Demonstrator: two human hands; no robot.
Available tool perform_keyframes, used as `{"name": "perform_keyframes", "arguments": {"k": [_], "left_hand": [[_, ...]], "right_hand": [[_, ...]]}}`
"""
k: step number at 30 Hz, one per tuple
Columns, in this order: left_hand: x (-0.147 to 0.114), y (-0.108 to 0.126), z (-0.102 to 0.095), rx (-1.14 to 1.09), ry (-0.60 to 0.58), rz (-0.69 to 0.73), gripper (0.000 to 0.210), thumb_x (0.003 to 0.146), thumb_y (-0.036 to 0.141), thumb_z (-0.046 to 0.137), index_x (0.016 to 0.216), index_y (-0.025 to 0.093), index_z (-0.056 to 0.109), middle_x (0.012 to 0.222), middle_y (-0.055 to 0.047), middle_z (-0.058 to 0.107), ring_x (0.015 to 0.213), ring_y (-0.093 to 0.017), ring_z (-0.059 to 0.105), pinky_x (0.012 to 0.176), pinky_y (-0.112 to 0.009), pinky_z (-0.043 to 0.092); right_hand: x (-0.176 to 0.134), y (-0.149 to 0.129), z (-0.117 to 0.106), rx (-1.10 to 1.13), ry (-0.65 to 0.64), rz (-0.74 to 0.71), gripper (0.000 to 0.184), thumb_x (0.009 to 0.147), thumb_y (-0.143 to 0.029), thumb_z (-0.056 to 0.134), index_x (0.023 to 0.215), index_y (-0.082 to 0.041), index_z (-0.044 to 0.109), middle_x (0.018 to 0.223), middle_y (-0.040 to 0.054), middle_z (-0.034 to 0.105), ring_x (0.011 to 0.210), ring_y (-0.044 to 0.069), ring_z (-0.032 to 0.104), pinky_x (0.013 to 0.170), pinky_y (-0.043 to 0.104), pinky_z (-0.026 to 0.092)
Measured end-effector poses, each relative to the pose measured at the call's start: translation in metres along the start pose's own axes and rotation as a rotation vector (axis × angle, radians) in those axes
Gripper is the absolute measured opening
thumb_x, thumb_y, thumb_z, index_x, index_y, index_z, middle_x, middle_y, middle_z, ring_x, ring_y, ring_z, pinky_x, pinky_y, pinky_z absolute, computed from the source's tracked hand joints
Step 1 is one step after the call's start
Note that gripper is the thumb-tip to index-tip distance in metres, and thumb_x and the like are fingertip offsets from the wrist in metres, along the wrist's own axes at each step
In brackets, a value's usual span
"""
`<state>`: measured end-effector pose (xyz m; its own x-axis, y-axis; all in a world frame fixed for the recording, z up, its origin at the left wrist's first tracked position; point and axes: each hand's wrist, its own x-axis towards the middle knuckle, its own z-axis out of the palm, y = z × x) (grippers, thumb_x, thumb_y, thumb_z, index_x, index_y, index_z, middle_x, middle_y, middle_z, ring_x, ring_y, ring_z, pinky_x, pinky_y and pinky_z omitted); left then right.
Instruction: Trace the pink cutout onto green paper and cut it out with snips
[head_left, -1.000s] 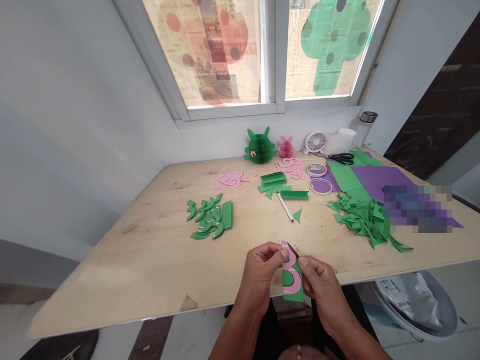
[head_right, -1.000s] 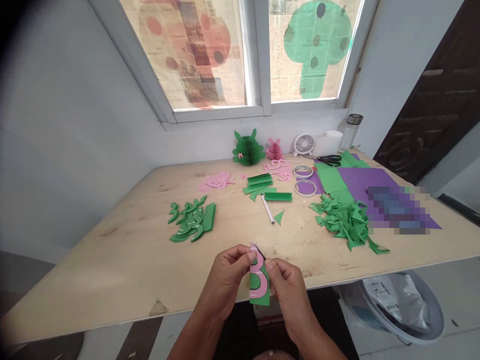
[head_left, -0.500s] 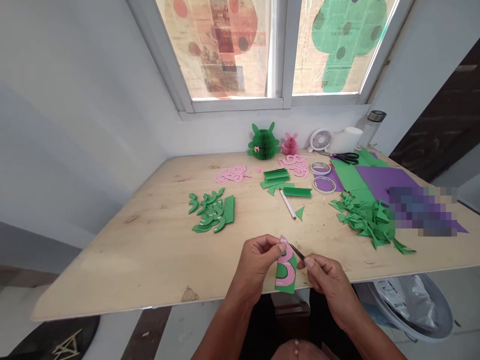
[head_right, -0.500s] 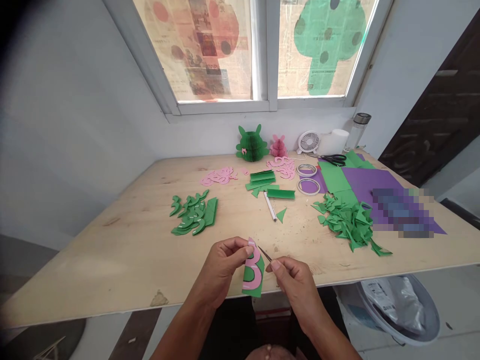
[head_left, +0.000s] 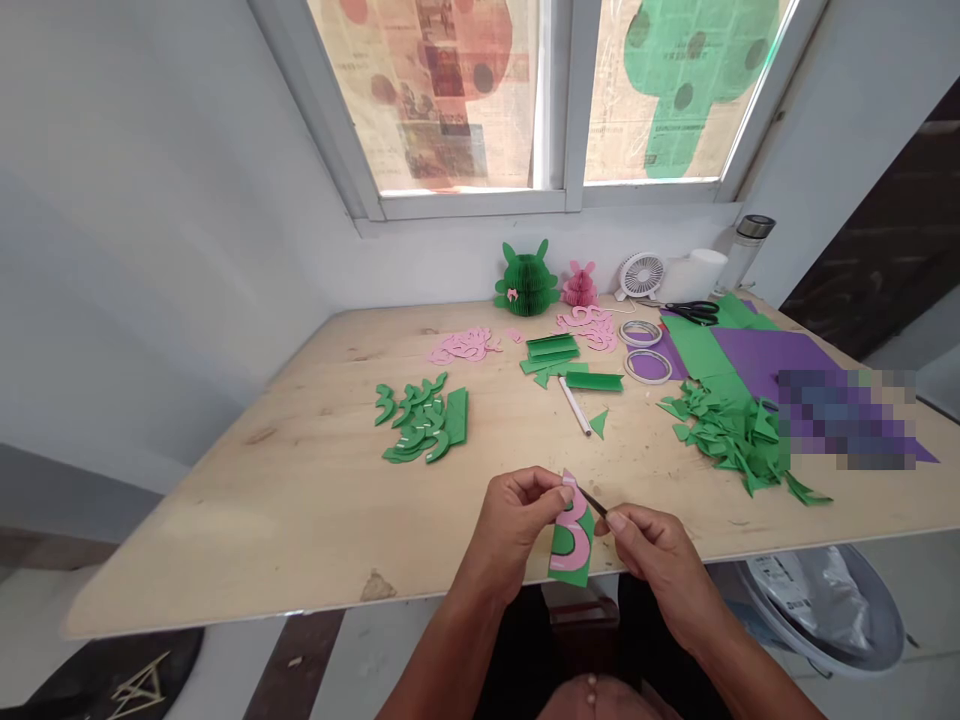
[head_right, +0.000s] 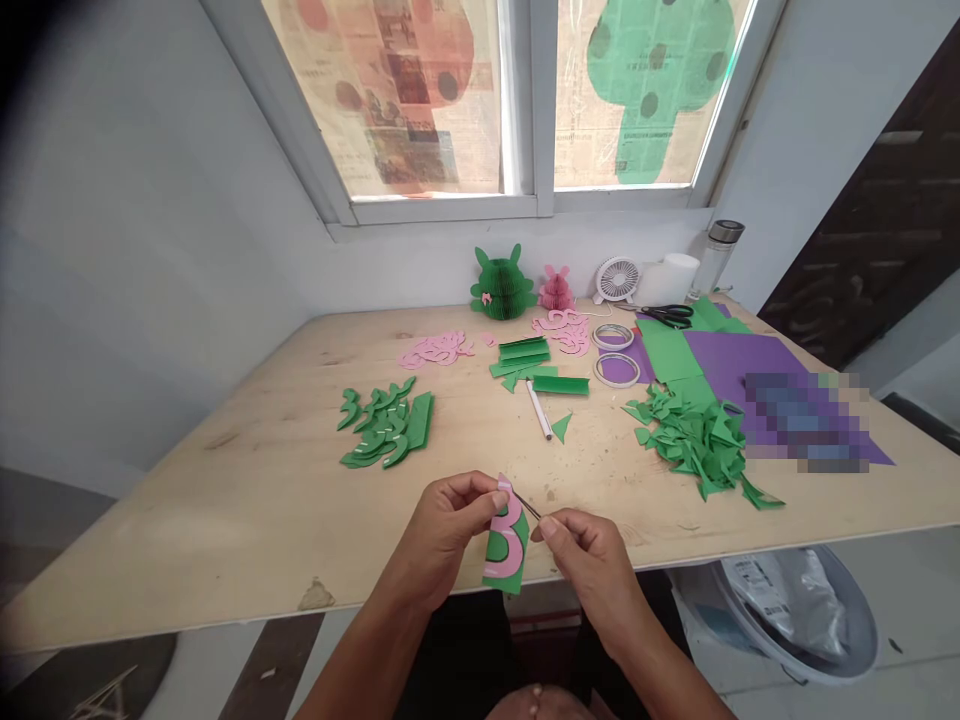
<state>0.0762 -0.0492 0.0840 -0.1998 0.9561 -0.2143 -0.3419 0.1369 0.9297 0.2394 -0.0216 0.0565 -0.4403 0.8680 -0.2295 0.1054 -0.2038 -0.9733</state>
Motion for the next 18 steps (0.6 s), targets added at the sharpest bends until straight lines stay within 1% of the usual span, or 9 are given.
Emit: {"name": "perform_keyframes", "arguments": {"k": [18], "left_hand": [[-0.0004, 0.0038, 0.003, -0.002, 0.029, -0.022, 0.016, 0.062, 0.026, 0.073, 0.058, 0.014, 0.065, 0.058, -0.001, 0.06, 0.056, -0.011, 0.05, 0.056, -0.023, 0.041]], "right_hand": [[0.0013, 0.0023, 0.0011, 0.043, -0.002, -0.01, 0.046, 0.08, -0.058, 0.057, 0.073, -0.013, 0.064, 0.049, -0.0088, 0.021, 0.048, 0.009, 0.016, 0.046, 0.025, 0.012]]}}
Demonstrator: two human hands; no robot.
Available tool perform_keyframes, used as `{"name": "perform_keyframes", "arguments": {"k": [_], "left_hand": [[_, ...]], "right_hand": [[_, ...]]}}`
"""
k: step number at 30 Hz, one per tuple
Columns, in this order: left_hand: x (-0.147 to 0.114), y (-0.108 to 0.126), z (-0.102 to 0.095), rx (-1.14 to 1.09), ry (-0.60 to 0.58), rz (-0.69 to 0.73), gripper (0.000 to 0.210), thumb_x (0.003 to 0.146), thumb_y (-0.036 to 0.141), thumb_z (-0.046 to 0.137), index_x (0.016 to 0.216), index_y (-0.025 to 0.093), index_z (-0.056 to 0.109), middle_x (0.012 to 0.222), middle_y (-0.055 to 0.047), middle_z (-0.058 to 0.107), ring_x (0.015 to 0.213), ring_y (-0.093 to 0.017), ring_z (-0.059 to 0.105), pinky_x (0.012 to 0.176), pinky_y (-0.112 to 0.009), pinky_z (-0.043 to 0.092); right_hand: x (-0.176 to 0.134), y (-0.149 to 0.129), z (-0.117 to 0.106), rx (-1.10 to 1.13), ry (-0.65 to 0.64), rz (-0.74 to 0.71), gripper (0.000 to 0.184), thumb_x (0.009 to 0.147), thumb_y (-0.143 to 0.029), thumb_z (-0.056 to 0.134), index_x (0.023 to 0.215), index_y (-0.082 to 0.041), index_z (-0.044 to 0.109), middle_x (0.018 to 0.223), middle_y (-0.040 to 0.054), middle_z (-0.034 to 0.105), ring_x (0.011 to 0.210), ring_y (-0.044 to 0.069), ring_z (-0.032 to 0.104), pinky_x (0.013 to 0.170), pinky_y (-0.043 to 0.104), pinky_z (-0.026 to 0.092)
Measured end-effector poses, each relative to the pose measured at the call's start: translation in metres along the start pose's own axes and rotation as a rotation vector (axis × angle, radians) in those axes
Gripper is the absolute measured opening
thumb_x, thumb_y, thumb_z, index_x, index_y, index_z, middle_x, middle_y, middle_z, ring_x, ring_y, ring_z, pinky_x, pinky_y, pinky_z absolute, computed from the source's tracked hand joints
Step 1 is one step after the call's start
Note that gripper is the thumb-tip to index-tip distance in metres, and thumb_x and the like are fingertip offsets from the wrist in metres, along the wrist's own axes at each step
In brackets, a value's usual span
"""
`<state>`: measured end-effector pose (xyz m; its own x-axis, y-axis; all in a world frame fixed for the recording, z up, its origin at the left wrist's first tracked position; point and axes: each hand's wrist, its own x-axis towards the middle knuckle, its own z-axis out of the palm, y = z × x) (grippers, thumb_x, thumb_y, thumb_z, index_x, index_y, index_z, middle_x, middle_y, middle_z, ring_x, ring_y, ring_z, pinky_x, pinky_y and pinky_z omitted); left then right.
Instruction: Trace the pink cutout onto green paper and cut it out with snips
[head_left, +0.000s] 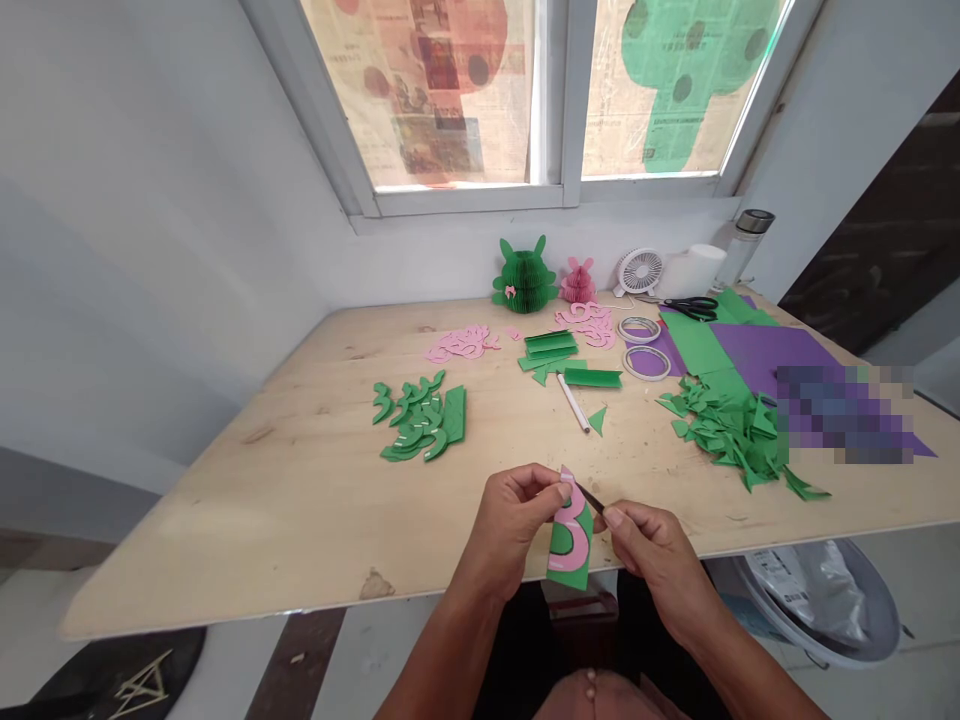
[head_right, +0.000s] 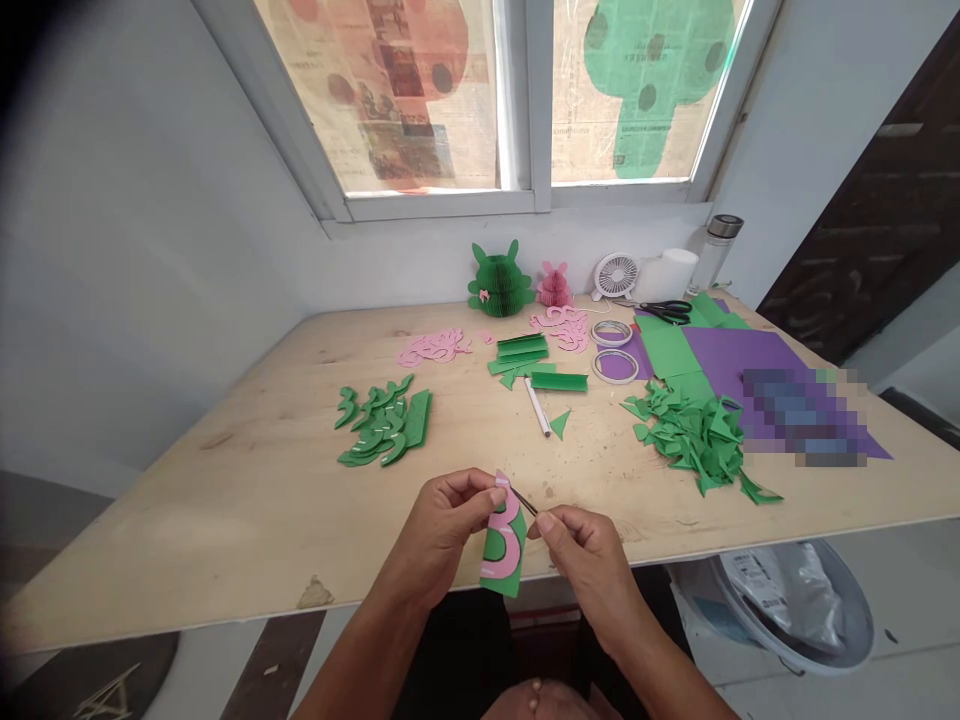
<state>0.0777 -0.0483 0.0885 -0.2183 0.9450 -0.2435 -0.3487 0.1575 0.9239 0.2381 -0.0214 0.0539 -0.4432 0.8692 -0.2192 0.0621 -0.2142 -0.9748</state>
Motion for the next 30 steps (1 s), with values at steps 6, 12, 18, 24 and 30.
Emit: {"name": "perform_keyframes", "arguments": {"k": [6, 12, 18, 24, 30], "left_hand": [[0.0004, -0.0015, -0.0006, -0.007, -0.003, -0.004, 0.016, 0.062, 0.027, 0.074, 0.059, 0.014, 0.066, 0.058, -0.001, 0.06, 0.056, -0.011, 0.05, 0.056, -0.022, 0.041], [0.0004, -0.0014, -0.0003, -0.019, 0.01, -0.008, 0.015, 0.061, 0.025, 0.074, 0.06, 0.013, 0.065, 0.057, -0.001, 0.06, 0.056, -0.01, 0.05, 0.056, -0.022, 0.041], [0.0005, -0.0004, 0.0004, -0.018, 0.002, 0.006, 0.015, 0.061, 0.025, 0.074, 0.059, 0.013, 0.065, 0.056, -0.001, 0.06, 0.055, -0.01, 0.05, 0.056, -0.022, 0.041], [0.0005, 0.0007, 0.0007, -0.018, 0.007, 0.008, 0.015, 0.061, 0.026, 0.075, 0.059, 0.013, 0.066, 0.056, -0.001, 0.06, 0.055, -0.011, 0.05, 0.055, -0.022, 0.042], [0.0009, 0.001, 0.0004, -0.011, 0.005, 0.019, 0.017, 0.06, 0.028, 0.075, 0.059, 0.014, 0.066, 0.057, -0.002, 0.06, 0.055, -0.012, 0.05, 0.055, -0.023, 0.042]], "right_hand": [[-0.0005, -0.0011, 0.0001, -0.021, 0.003, 0.003, 0.048, 0.079, -0.059, 0.056, 0.072, -0.013, 0.065, 0.048, -0.0085, 0.022, 0.047, 0.009, 0.018, 0.046, 0.025, 0.012], [0.0003, 0.0011, 0.0008, 0.003, 0.007, -0.008, 0.045, 0.08, -0.057, 0.057, 0.072, -0.013, 0.065, 0.048, -0.0083, 0.022, 0.047, 0.009, 0.017, 0.045, 0.025, 0.012], [-0.0002, 0.0024, 0.0009, 0.008, 0.007, -0.012, 0.045, 0.08, -0.057, 0.057, 0.071, -0.013, 0.065, 0.048, -0.0084, 0.022, 0.047, 0.009, 0.017, 0.045, 0.025, 0.012], [-0.0015, 0.0039, 0.0015, 0.005, 0.016, -0.035, 0.044, 0.081, -0.056, 0.057, 0.071, -0.014, 0.065, 0.048, -0.0082, 0.023, 0.047, 0.009, 0.018, 0.045, 0.025, 0.013], [0.0007, 0.0036, 0.0022, 0.024, 0.018, -0.029, 0.043, 0.081, -0.055, 0.057, 0.07, -0.014, 0.063, 0.048, -0.0083, 0.023, 0.047, 0.009, 0.018, 0.045, 0.025, 0.013]]}}
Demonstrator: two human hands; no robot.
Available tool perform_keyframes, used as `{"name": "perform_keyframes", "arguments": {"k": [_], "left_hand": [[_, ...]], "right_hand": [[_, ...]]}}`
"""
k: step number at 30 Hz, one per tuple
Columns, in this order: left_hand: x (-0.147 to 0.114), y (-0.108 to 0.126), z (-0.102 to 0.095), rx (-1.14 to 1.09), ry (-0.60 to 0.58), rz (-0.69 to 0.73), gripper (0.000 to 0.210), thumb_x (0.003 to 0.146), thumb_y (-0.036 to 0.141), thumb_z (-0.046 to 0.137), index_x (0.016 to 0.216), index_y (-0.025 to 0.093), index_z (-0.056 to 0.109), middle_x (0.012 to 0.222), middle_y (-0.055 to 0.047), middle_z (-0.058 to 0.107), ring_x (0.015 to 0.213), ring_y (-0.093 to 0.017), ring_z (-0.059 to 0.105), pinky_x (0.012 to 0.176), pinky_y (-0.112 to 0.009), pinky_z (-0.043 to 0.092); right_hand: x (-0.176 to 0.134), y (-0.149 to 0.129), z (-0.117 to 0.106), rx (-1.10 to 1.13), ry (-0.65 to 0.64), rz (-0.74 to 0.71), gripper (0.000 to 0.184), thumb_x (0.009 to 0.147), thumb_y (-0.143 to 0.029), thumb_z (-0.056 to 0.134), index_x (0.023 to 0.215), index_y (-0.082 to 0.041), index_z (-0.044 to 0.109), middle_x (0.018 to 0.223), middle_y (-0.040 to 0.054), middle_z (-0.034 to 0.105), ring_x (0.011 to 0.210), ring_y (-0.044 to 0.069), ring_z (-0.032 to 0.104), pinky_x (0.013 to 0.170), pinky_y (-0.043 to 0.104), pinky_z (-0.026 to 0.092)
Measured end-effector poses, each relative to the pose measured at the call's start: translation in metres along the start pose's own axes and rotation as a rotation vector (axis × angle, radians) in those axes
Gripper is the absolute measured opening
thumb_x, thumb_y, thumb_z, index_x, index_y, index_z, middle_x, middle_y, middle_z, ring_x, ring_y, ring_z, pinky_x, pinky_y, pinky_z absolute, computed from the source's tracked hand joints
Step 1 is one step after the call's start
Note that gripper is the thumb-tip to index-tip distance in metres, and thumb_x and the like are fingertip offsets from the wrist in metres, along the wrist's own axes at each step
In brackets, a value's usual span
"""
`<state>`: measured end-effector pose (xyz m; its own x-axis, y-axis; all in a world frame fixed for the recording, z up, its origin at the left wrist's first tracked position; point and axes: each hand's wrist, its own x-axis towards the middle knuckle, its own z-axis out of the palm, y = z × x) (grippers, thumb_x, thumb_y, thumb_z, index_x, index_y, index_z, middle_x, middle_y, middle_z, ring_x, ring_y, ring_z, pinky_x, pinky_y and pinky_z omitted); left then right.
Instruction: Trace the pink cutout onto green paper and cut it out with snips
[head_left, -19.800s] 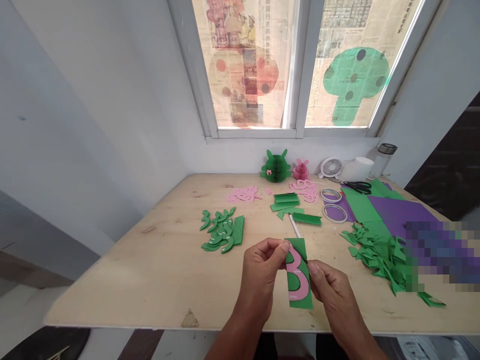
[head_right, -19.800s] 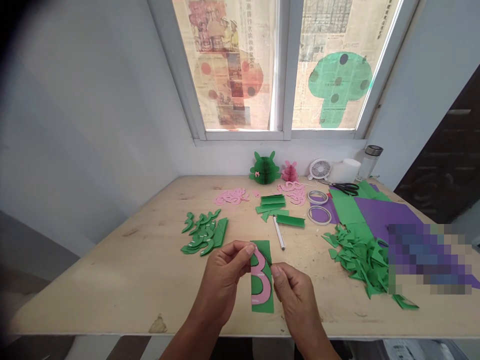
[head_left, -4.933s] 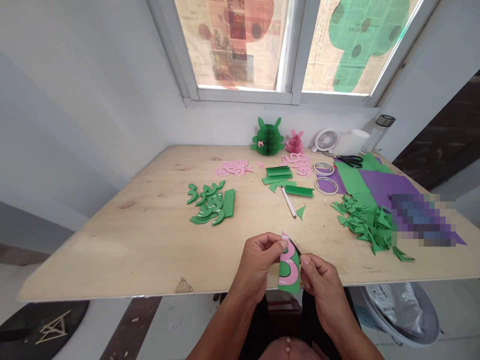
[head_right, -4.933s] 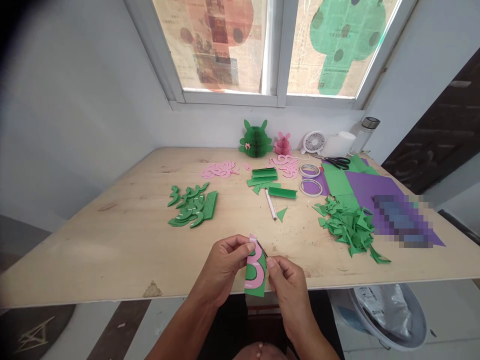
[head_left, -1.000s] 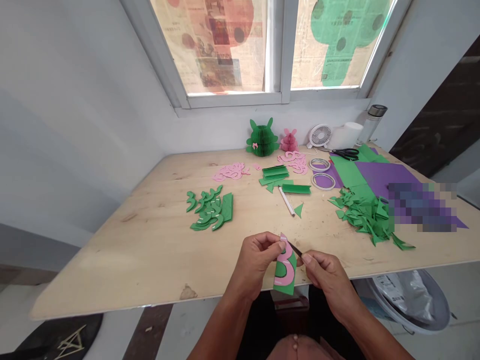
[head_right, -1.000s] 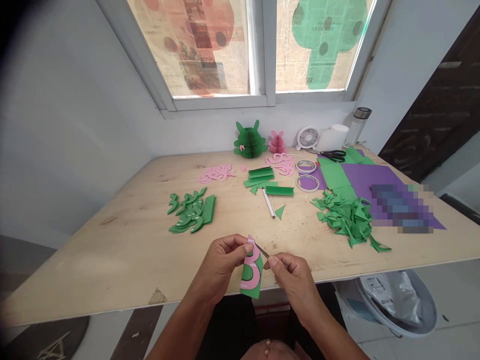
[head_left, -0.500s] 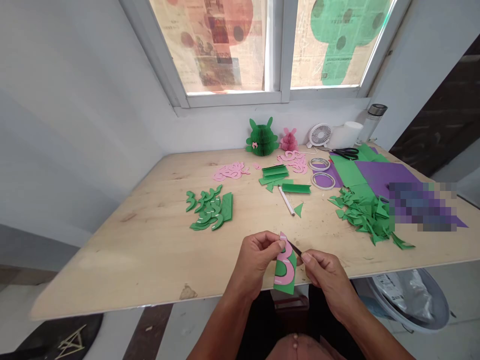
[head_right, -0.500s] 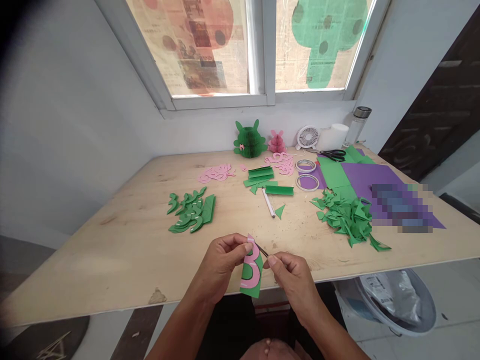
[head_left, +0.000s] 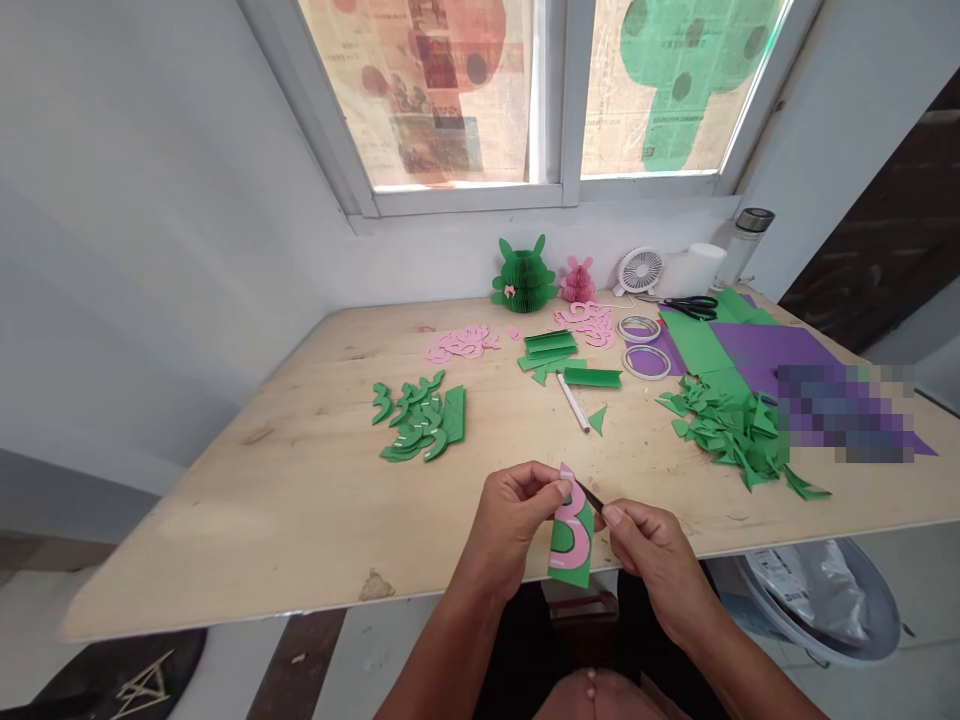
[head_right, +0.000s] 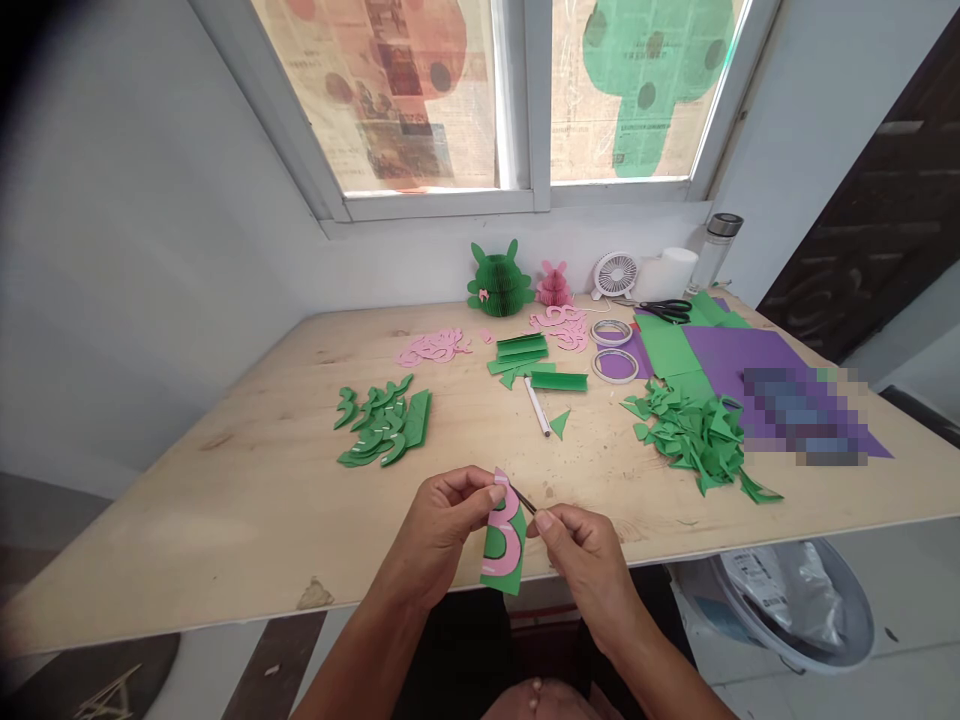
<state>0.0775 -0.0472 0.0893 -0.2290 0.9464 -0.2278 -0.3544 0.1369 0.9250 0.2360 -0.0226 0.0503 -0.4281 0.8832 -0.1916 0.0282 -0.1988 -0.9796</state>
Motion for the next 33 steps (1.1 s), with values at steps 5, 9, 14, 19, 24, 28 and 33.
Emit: {"name": "perform_keyframes", "arguments": {"k": [5, 9, 14, 19, 24, 28, 33], "left_hand": [[0.001, 0.0, 0.0, 0.001, -0.009, 0.01, 0.016, 0.062, 0.026, 0.074, 0.06, 0.013, 0.066, 0.058, -0.002, 0.061, 0.056, -0.011, 0.05, 0.056, -0.023, 0.042], [0.001, 0.002, 0.001, 0.002, -0.012, 0.014, 0.016, 0.062, 0.027, 0.074, 0.059, 0.014, 0.066, 0.057, -0.001, 0.06, 0.056, -0.011, 0.05, 0.057, -0.023, 0.042], [0.001, 0.005, 0.002, -0.006, -0.016, 0.024, 0.016, 0.061, 0.027, 0.075, 0.058, 0.014, 0.066, 0.057, -0.001, 0.06, 0.056, -0.011, 0.05, 0.057, -0.023, 0.041], [0.0, 0.006, 0.003, -0.006, -0.028, 0.032, 0.015, 0.063, 0.026, 0.074, 0.058, 0.014, 0.066, 0.057, -0.001, 0.06, 0.055, -0.011, 0.05, 0.057, -0.023, 0.041], [0.001, 0.007, 0.001, 0.01, -0.041, 0.037, 0.016, 0.064, 0.026, 0.074, 0.059, 0.014, 0.065, 0.058, -0.001, 0.06, 0.056, -0.011, 0.05, 0.057, -0.023, 0.041], [0.003, 0.011, -0.003, 0.026, -0.064, 0.005, 0.016, 0.062, 0.027, 0.075, 0.059, 0.014, 0.065, 0.058, -0.001, 0.061, 0.055, -0.011, 0.051, 0.056, -0.023, 0.041], [0.006, 0.021, -0.009, 0.059, -0.164, -0.086, 0.017, 0.06, 0.026, 0.077, 0.057, 0.014, 0.065, 0.058, -0.001, 0.061, 0.054, -0.011, 0.052, 0.054, -0.023, 0.04]], "right_hand": [[0.0, 0.0, 0.001, 0.035, -0.009, -0.004, 0.041, 0.082, -0.054, 0.057, 0.067, -0.015, 0.059, 0.048, -0.0088, 0.022, 0.047, 0.009, 0.017, 0.045, 0.025, 0.011], [0.0, 0.001, 0.001, 0.055, -0.02, -0.005, 0.041, 0.084, -0.053, 0.056, 0.066, -0.017, 0.054, 0.049, -0.0089, 0.021, 0.047, 0.009, 0.015, 0.045, 0.026, 0.009], [0.0, 0.0, 0.002, 0.026, -0.011, -0.02, 0.043, 0.083, -0.057, 0.055, 0.066, -0.017, 0.054, 0.05, -0.0083, 0.023, 0.047, 0.009, 0.017, 0.046, 0.026, 0.01], [0.0, 0.0, 0.004, 0.021, 0.003, -0.021, 0.044, 0.081, -0.059, 0.055, 0.065, -0.017, 0.055, 0.049, -0.0081, 0.023, 0.046, 0.009, 0.017, 0.046, 0.026, 0.01], [0.0, -0.002, -0.001, -0.008, -0.016, -0.029, 0.044, 0.083, -0.057, 0.053, 0.072, -0.015, 0.063, 0.049, -0.0081, 0.022, 0.047, 0.009, 0.016, 0.046, 0.026, 0.01], [0.002, -0.01, -0.013, -0.095, -0.051, -0.016, 0.047, 0.083, -0.058, 0.052, 0.079, -0.013, 0.066, 0.051, -0.0077, 0.021, 0.049, 0.01, 0.017, 0.046, 0.026, 0.011], [0.009, -0.024, -0.031, -0.245, -0.13, -0.01, 0.048, 0.081, -0.059, 0.053, 0.078, -0.013, 0.069, 0.054, -0.0065, 0.023, 0.05, 0.01, 0.018, 0.047, 0.026, 0.012]]}}
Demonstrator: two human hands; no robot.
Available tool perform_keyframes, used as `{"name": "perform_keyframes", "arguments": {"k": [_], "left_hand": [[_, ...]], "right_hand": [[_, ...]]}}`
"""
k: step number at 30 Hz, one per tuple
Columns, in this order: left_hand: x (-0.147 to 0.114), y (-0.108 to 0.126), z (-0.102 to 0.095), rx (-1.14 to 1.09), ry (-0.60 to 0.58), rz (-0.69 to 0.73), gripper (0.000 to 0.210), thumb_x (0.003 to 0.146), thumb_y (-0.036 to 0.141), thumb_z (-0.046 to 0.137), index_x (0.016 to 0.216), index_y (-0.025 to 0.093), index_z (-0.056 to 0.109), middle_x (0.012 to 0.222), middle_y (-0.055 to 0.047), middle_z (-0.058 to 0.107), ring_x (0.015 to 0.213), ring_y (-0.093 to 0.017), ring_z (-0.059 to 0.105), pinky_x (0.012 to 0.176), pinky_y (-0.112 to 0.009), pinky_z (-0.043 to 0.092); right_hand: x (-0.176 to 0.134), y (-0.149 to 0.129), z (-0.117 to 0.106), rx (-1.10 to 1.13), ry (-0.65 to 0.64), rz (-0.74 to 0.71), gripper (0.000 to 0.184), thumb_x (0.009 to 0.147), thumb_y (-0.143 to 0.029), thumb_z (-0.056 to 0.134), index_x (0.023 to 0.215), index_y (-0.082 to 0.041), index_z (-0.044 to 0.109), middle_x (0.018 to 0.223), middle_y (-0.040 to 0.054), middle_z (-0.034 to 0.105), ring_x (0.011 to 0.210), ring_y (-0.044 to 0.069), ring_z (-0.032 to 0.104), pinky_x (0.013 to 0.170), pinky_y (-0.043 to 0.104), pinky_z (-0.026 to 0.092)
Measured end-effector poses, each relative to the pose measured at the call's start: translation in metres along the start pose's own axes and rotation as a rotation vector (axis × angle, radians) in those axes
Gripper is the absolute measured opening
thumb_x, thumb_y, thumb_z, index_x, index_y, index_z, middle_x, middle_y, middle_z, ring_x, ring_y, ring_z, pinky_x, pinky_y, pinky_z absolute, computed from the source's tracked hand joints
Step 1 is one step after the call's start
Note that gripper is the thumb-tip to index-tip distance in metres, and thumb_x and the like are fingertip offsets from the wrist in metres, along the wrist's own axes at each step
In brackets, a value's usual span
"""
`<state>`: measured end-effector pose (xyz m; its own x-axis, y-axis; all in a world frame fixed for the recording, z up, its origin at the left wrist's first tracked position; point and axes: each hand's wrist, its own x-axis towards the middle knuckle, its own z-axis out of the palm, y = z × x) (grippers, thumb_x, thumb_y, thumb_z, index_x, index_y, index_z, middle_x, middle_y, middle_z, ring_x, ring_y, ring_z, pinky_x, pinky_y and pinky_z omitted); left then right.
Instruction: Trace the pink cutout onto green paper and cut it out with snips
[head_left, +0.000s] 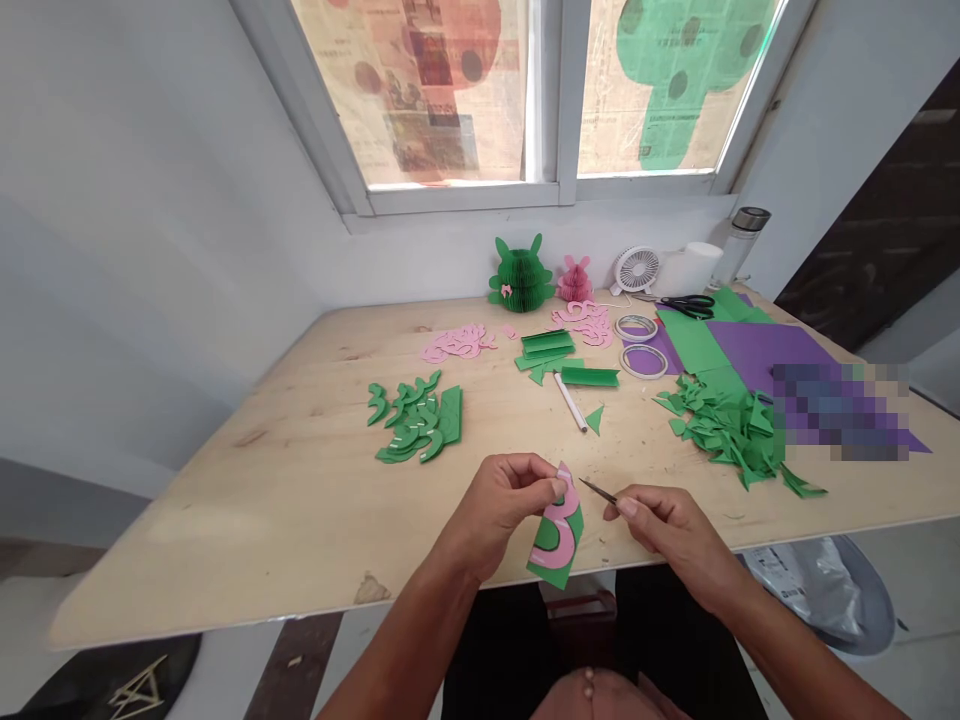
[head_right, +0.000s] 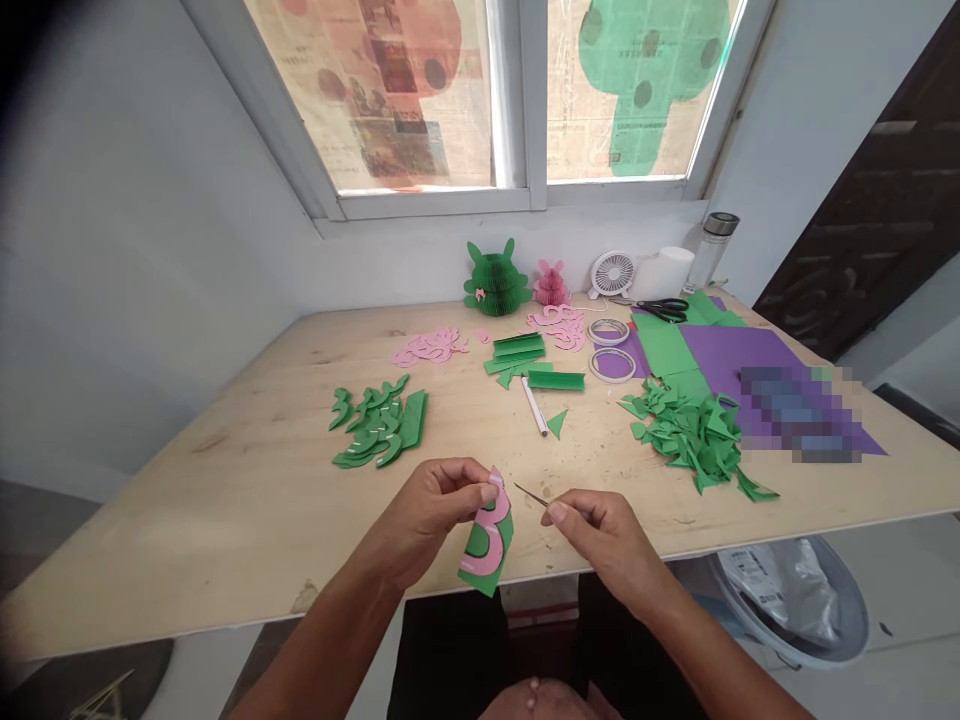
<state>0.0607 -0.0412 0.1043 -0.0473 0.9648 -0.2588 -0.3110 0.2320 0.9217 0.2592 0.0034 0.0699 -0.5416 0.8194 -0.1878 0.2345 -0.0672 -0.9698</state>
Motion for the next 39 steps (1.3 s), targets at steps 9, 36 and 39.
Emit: {"name": "perform_keyframes", "arguments": {"k": [9, 36, 39], "left_hand": [[0.011, 0.014, -0.014, 0.175, -0.244, -0.144, 0.016, 0.061, 0.025, 0.076, 0.062, 0.012, 0.067, 0.068, -0.007, 0.069, 0.063, -0.014, 0.058, 0.059, -0.024, 0.042], [0.023, 0.018, -0.02, 0.353, -0.438, -0.259, 0.009, 0.061, 0.021, 0.072, 0.062, 0.013, 0.067, 0.066, -0.005, 0.07, 0.058, -0.012, 0.059, 0.053, -0.022, 0.04], [0.025, 0.017, -0.022, 0.359, -0.434, -0.262, 0.011, 0.061, 0.023, 0.073, 0.063, 0.013, 0.068, 0.067, -0.005, 0.07, 0.061, -0.013, 0.06, 0.054, -0.023, 0.042]], "right_hand": [[0.013, -0.018, -0.028, -0.212, -0.264, -0.028, 0.047, 0.083, -0.057, 0.053, 0.079, -0.013, 0.067, 0.057, -0.0051, 0.028, 0.053, 0.01, 0.023, 0.048, 0.024, 0.017], [0.027, -0.032, -0.038, -0.27, -0.501, 0.033, 0.034, 0.082, -0.044, 0.06, 0.066, -0.014, 0.058, 0.052, -0.0074, 0.026, 0.05, 0.008, 0.022, 0.045, 0.024, 0.015], [0.028, -0.03, -0.039, -0.279, -0.5, 0.032, 0.034, 0.082, -0.044, 0.059, 0.067, -0.014, 0.058, 0.053, -0.0068, 0.028, 0.05, 0.008, 0.024, 0.046, 0.024, 0.017]]}}
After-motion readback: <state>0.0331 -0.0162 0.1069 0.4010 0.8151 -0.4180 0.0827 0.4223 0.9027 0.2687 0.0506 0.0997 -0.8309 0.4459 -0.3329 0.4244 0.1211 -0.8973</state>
